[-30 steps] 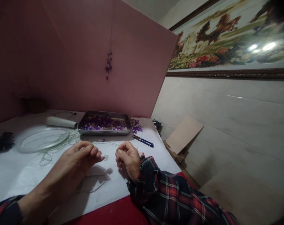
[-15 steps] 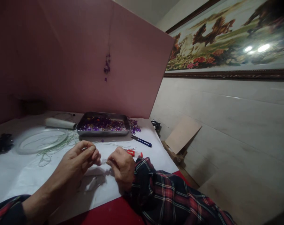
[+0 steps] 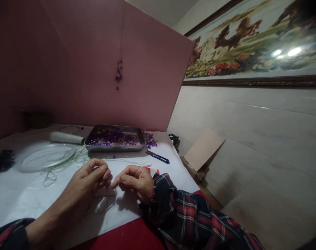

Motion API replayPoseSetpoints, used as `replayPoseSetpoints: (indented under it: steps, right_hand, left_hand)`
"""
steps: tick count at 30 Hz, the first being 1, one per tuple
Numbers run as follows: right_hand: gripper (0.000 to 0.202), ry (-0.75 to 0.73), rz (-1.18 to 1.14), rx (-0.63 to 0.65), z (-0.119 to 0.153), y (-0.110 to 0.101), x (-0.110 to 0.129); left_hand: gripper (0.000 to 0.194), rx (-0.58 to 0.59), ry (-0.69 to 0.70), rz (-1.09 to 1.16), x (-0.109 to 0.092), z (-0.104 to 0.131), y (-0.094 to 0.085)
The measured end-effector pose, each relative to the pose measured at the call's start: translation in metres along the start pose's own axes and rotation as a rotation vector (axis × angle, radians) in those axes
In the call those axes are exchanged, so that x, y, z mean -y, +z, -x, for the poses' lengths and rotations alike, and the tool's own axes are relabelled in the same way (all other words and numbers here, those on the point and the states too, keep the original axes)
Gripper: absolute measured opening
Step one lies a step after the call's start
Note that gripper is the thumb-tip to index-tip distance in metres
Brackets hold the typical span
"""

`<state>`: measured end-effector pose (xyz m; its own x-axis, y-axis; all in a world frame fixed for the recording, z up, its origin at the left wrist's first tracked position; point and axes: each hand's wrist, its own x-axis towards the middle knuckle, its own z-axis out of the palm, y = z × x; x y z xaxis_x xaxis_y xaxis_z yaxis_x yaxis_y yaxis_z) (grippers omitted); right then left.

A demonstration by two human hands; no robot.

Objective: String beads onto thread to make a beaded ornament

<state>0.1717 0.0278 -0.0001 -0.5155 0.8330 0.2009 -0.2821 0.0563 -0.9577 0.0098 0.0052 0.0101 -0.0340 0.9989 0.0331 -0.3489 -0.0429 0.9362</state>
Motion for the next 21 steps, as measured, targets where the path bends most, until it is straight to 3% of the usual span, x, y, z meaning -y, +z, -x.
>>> replayPoseSetpoints:
  steps: [11,15,18,21]
  right_hand:
    - [0.016,-0.014,0.196,-0.241,0.002,0.008,0.000]
    - [0.017,-0.018,0.220,-0.252,0.004,0.009,0.000]
    - [0.020,-0.002,0.208,-0.208,0.003,0.009,0.000]
    - [0.028,-0.015,0.160,-0.141,0.002,0.007,-0.001]
  left_hand:
    - [0.021,-0.007,0.045,-0.288,0.001,0.000,0.004]
    - [0.020,-0.028,0.053,-0.296,-0.002,0.005,0.008]
    - [0.022,0.015,0.034,-0.294,0.001,0.003,0.005]
    - [0.022,0.073,0.105,-0.394,0.002,-0.001,0.000]
